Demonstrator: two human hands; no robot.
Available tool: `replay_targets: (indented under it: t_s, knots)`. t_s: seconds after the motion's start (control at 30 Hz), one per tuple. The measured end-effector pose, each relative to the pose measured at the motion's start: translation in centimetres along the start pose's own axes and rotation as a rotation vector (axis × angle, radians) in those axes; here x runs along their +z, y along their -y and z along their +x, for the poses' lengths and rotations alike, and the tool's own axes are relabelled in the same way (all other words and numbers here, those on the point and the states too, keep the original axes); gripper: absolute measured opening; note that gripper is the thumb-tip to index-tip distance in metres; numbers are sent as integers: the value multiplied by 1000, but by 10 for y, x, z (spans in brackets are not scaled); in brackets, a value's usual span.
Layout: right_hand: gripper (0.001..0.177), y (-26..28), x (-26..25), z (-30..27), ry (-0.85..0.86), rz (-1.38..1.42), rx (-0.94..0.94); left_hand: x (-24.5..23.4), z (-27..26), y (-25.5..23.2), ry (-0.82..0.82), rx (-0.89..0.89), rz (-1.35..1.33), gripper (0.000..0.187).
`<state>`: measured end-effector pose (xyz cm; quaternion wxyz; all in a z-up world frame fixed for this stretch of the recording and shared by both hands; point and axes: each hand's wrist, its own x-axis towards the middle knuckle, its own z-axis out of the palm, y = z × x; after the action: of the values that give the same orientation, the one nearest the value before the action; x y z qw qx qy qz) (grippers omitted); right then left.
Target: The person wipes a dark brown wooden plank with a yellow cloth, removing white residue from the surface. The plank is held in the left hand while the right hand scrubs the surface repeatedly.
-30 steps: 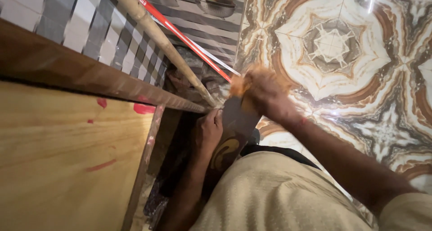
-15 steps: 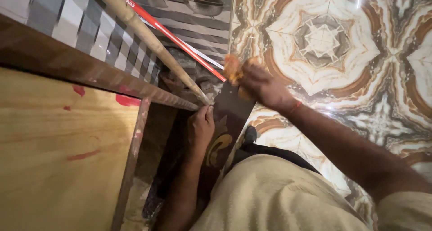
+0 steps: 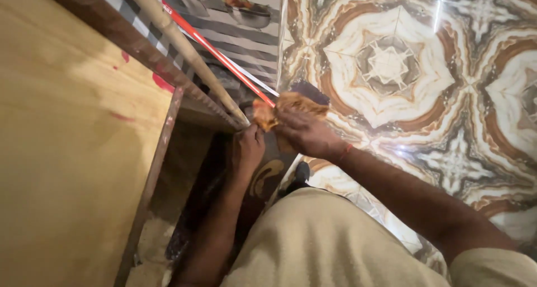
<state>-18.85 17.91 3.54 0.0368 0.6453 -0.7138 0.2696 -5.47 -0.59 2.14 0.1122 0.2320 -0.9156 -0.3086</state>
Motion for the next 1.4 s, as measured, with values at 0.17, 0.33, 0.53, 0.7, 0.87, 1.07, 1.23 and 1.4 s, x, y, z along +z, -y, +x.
replay_targets:
  t_s: [0.17,0.33,0.53,0.7,0.87,1.07,1.23,1.4]
  knots:
    - [33,-12,-13,24,-217,-53,407,-11,-2,-18,-59,103,-71,25]
    - [37,16,-17,27,-152,12,149,-9,0,-16,-88,133,-103,24]
    - [37,5,-31,26,-267,-72,371,-6,-9,-11,-101,94,-104,22]
    - [34,31,-21,16,-112,-24,98,-22,-16,-13,-149,48,-63,21]
    - [32,13,-40,16,-185,-120,328,-35,-17,-14,-169,72,-128,22]
    - [37,42,-49,18,-133,-174,130,-50,-17,-29,-168,82,-141,22]
    - [38,24,-66,20,-238,-130,295,-59,-7,-45,-211,193,-185,22]
    - [33,42,-69,22,-277,-281,100,-67,-1,-56,-280,262,-226,20]
